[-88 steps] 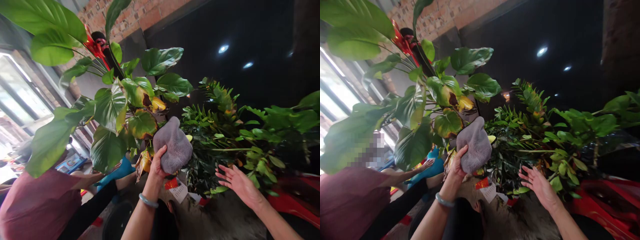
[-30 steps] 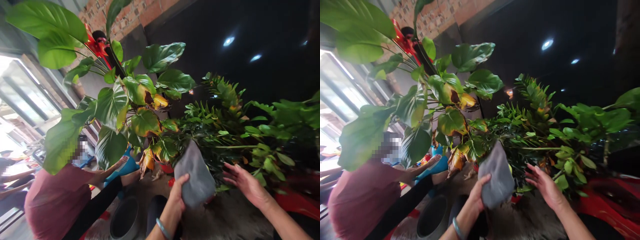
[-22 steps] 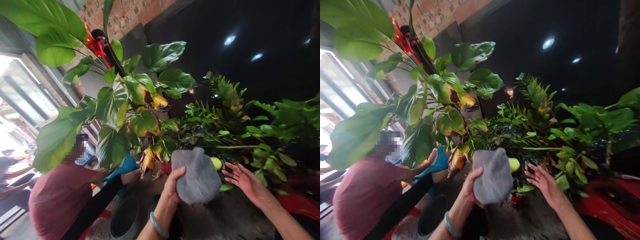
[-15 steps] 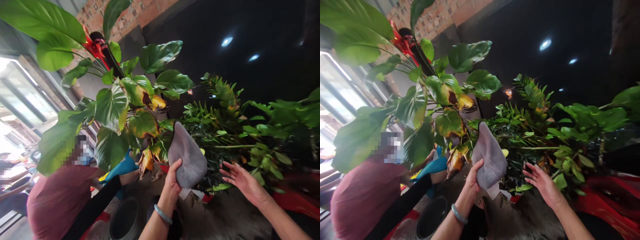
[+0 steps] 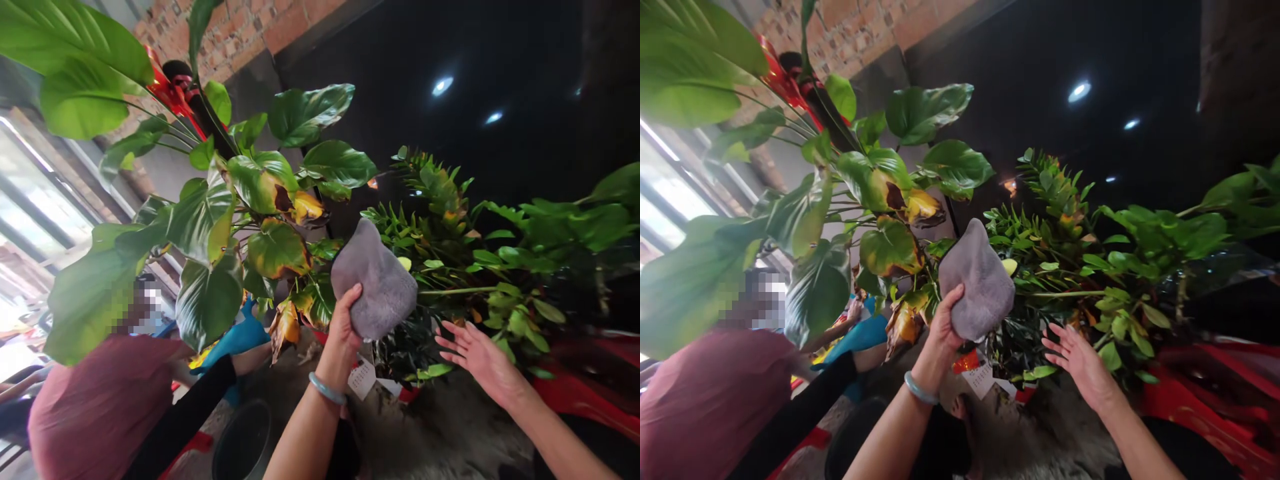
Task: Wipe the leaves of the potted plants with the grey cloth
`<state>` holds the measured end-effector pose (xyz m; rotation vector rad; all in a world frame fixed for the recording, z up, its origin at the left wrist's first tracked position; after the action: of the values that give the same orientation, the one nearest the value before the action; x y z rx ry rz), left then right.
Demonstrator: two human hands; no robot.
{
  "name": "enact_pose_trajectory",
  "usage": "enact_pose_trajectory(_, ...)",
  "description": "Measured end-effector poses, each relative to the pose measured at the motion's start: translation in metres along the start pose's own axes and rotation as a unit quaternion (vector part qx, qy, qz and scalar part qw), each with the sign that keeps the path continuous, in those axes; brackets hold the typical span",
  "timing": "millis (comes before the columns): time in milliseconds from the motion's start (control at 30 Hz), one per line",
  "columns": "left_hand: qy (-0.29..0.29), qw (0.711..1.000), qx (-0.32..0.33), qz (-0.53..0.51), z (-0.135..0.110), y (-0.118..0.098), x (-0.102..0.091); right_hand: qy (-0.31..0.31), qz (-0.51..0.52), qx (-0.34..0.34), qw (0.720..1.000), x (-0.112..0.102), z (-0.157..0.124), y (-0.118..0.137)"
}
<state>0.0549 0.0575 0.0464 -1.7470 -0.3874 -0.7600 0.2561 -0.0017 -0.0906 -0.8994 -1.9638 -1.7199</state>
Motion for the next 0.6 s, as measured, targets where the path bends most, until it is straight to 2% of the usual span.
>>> enact_pose_trajectory(133, -0.016, 0.986, -0.137, 0.096, -0.014, 0.044, -0.02, -0.003, 0.006, 0.022, 1.0, -0.008, 0.003, -0.001)
enact_pose_trajectory(200, 0.01, 0.975, -0.18, 0.131, -0.025, 0.052, -0.028, -0.011, -0.006, 0.046, 0.999, -0.014, 0.004, -0.002)
enact_pose_trajectory(233, 0.03, 0.972, -0.186, 0.137, -0.029, 0.049, -0.027, -0.017, -0.012, 0.053, 0.998, -0.016, 0.004, -0.003)
enact_pose_trajectory(300, 0.066, 0.975, -0.167, 0.13, -0.027, 0.031, -0.015, -0.023, -0.014, 0.052, 0.998, -0.017, 0.004, -0.002)
enact_pose_trajectory(433, 0.083, 0.994, -0.032, 0.068, 0.004, -0.009, 0.026, -0.016, 0.006, 0.029, 0.999, -0.008, 0.002, 0.0)
enact_pose_trajectory(500, 0.073, 0.996, -0.003, 0.058, 0.019, -0.007, 0.036, -0.018, 0.022, 0.019, 0.999, -0.004, 0.002, 0.0)
enact_pose_trajectory(600, 0.029, 0.992, -0.071, 0.1, 0.02, 0.027, 0.025, -0.005, 0.032, 0.012, 0.999, -0.006, 0.005, -0.003)
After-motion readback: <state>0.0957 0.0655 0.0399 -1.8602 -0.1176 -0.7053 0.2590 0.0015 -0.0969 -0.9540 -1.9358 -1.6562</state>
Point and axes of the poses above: each hand's wrist, its own z-axis towards the middle knuckle, its own x-axis out of the palm, y = z × x, the point moved 3 cm from there along z, towards the middle knuckle, and after that the axes turned 12 degrees about y, right-handed, at the moved point
